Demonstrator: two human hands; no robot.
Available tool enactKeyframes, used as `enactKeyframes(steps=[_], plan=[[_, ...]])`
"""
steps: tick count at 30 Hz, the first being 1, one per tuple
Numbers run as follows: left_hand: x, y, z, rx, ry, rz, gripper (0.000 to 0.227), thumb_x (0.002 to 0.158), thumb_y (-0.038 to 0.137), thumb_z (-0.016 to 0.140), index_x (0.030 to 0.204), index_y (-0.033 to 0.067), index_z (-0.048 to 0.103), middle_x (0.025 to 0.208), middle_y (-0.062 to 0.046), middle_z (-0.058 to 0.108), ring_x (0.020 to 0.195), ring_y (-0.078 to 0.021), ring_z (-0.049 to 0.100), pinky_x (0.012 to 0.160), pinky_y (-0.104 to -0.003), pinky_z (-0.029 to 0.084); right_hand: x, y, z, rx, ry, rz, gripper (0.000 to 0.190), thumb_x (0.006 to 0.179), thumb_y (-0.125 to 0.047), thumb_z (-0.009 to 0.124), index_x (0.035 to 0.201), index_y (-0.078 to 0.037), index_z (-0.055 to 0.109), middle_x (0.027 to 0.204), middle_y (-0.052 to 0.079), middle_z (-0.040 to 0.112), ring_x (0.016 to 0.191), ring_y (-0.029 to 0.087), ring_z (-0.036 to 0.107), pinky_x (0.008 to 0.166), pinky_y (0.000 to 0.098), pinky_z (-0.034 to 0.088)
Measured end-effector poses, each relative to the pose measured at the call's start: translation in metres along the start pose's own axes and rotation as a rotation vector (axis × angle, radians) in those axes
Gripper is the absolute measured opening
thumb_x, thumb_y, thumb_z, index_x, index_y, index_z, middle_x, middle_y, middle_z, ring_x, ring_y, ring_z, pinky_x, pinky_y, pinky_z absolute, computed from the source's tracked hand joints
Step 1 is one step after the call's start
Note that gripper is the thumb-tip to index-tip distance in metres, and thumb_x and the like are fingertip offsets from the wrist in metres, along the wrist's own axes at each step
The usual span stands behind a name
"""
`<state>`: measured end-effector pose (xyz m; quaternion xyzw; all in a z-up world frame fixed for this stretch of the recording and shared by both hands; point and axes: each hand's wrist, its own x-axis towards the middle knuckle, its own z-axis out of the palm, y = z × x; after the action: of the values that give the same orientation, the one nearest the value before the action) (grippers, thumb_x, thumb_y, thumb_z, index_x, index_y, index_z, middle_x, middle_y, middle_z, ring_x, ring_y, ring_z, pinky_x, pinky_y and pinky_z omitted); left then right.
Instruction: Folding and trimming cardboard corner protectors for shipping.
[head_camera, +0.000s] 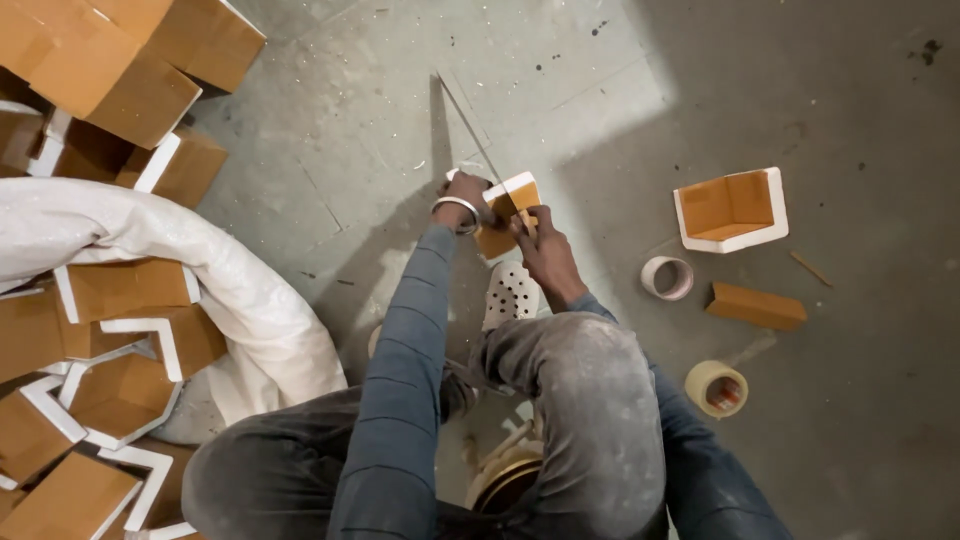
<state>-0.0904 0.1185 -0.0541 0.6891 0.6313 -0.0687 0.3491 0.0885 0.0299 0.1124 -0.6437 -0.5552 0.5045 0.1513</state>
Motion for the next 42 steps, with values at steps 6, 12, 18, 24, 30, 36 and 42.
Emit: enactKeyframes(steps=[6,12,18,24,30,36,42], plan=[[-0.056,0.041,-0.050,0.030,-0.114,-0.061,0.061,0.058,0.042,0.090,0.110,0.0146,0.075,0.116,-0.015,0.070,0.122,-0.0349,0.060,0.102,-0.053,0.048,-0.005,-0.007,-0.008,0.011,-0.023,0.159,0.042,0.102,-0.040,0.055,0.131,-0.012,0.042,0.070,0.015,0.065,0.054,0.023,0.065,0.046,0.0385,0.052],[-0.050,0.015,0.024,-0.362,0.399,0.250,0.040,0.082,0.028,0.061,0.108,0.0009,0.076,0.119,-0.022,0.070,0.122,-0.0398,0.059,0.110,-0.051,0.040,-0.003,-0.002,-0.008,0.040,-0.042,0.126,0.040,0.103,-0.040,0.055,0.128,-0.011,0.042,0.070,0.015,0.066,0.052,0.024,0.065,0.046,0.0372,0.052],[-0.067,0.075,-0.013,-0.325,0.769,-0.115,0.060,0.109,0.033,0.037,0.080,-0.0028,0.075,0.101,-0.026,0.074,0.102,-0.0388,0.069,0.112,-0.049,0.040,0.000,-0.007,-0.010,0.026,-0.037,0.140,0.042,0.103,-0.039,0.054,0.132,-0.011,0.042,0.070,0.018,0.067,0.052,0.025,0.066,0.047,0.0390,0.053],[-0.060,0.075,-0.007,-0.334,0.859,-0.188,0.054,0.107,0.027,0.041,0.071,0.0008,0.072,0.081,-0.019,0.072,0.083,-0.0361,0.069,0.101,-0.047,0.050,-0.010,-0.004,-0.007,-0.024,-0.020,0.093,0.045,0.104,-0.035,0.053,0.140,-0.010,0.041,0.074,0.018,0.069,0.053,0.025,0.066,0.049,0.0396,0.054],[-0.058,0.077,-0.002,-0.299,0.903,-0.124,0.052,0.105,0.026,0.042,0.069,0.0019,0.072,0.078,-0.017,0.072,0.080,-0.0355,0.070,0.096,-0.050,0.050,-0.040,-0.022,-0.015,-0.013,0.034,0.129,0.047,0.103,-0.032,0.053,0.141,-0.008,0.042,0.086,0.019,0.071,0.053,0.027,0.065,0.051,0.0417,0.053],[-0.040,0.071,0.004,-0.328,0.714,-0.310,0.056,0.109,0.034,0.040,0.078,0.0009,0.075,0.087,-0.022,0.072,0.079,-0.0404,0.069,0.089,-0.049,0.053,-0.088,-0.037,-0.035,-0.064,0.033,0.232,0.047,0.106,-0.037,0.053,0.144,-0.010,0.045,0.105,0.028,0.072,0.089,0.038,0.069,0.076,0.0458,0.054],[-0.041,0.071,-0.015,-0.298,0.799,-0.278,0.059,0.103,0.033,0.041,0.068,-0.0008,0.075,0.079,-0.022,0.073,0.073,-0.0416,0.068,0.098,-0.055,0.046,-0.115,-0.014,-0.041,-0.049,0.026,0.105,0.051,0.104,-0.039,0.052,0.144,-0.011,0.042,0.129,0.025,0.067,0.122,0.037,0.065,0.099,0.0419,0.051]])
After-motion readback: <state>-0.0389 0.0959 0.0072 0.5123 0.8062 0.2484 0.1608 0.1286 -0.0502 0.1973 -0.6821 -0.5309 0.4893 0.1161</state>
